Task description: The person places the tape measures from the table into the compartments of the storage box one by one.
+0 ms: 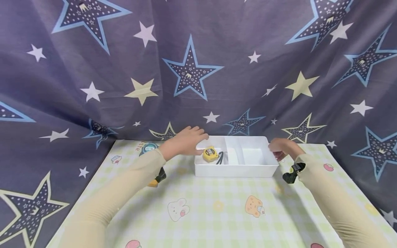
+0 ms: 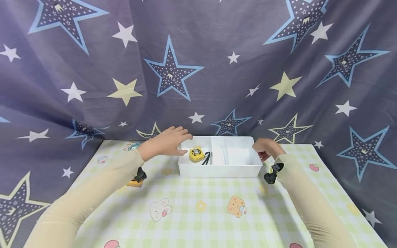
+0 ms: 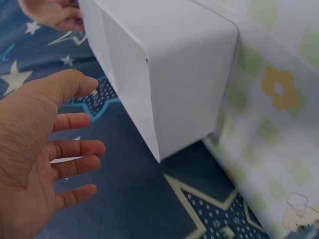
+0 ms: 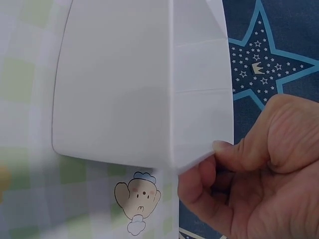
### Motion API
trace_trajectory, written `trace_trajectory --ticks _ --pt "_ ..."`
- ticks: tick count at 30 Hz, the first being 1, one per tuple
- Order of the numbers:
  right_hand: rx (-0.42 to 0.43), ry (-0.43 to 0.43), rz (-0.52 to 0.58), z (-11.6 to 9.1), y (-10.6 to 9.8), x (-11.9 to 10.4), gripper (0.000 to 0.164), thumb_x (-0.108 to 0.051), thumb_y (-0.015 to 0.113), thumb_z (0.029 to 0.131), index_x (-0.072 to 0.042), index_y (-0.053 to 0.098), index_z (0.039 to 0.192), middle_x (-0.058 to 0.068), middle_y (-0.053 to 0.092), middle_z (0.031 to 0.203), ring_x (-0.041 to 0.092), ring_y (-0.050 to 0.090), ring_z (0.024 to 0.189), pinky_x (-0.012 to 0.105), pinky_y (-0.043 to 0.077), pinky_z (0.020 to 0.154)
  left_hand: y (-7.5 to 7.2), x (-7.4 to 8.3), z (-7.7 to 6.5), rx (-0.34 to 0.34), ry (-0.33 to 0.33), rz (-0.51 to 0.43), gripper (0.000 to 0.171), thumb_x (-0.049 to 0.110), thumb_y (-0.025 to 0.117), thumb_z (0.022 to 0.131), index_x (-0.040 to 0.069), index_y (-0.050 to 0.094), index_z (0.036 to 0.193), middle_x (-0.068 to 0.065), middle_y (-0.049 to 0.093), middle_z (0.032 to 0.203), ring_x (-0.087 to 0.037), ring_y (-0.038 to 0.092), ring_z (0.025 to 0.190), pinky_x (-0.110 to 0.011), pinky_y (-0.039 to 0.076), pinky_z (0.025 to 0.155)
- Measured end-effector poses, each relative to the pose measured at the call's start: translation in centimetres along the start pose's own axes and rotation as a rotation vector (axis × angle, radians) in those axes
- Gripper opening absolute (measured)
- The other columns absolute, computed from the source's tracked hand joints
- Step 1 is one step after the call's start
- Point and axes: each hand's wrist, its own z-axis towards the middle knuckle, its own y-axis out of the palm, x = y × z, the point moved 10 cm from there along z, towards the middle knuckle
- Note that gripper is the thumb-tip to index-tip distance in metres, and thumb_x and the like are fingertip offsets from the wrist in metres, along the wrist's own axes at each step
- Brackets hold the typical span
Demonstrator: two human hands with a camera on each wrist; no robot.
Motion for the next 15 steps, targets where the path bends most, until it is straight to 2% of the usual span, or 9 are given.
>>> trace_trajectory --ticks 4,8,15 --pt "-0.017 -0.009 0.011 0.0 0.2 -0.1 0.019 -0.001 0.032 0.093 -0.007 0.044 0.079 0.001 0.046 0.068 0.011 0.048 0.059 0.028 0.057 0.065 -0.4 -1.4 -2.3 0.042 -0.014 -0.027 0.056 0.044 0.069 0.092 0.017 0.056 0.139 -0.006 0.062 0.129 -0.028 0.055 0.121 -0.052 0.047 0.102" --pt "-0.022 -0.006 0.018 -0.1 0.1 -0.1 0.022 -0.003 0.032 0.095 -0.007 0.044 0.077 0.001 0.047 0.067 0.012 0.049 0.06 0.029 0.058 0.065 0.1 -3.0 -4.5 0.048 -0.032 -0.065 0.054 0.042 0.069 0.092 0.017 0.058 0.138 -0.007 0.062 0.126 -0.029 0.056 0.118 -0.054 0.048 0.1" --pt "-0.042 -0.007 0.03 -0.1 0.1 0.1 0.018 -0.002 0.033 0.094 -0.007 0.042 0.079 0.002 0.046 0.071 0.013 0.049 0.064 0.028 0.057 0.066 2.2 -5.1 -8.0 -0.028 -0.088 -0.128 0.057 0.042 0.07 0.091 0.018 0.057 0.14 -0.01 0.061 0.134 -0.033 0.054 0.129 -0.06 0.042 0.109"
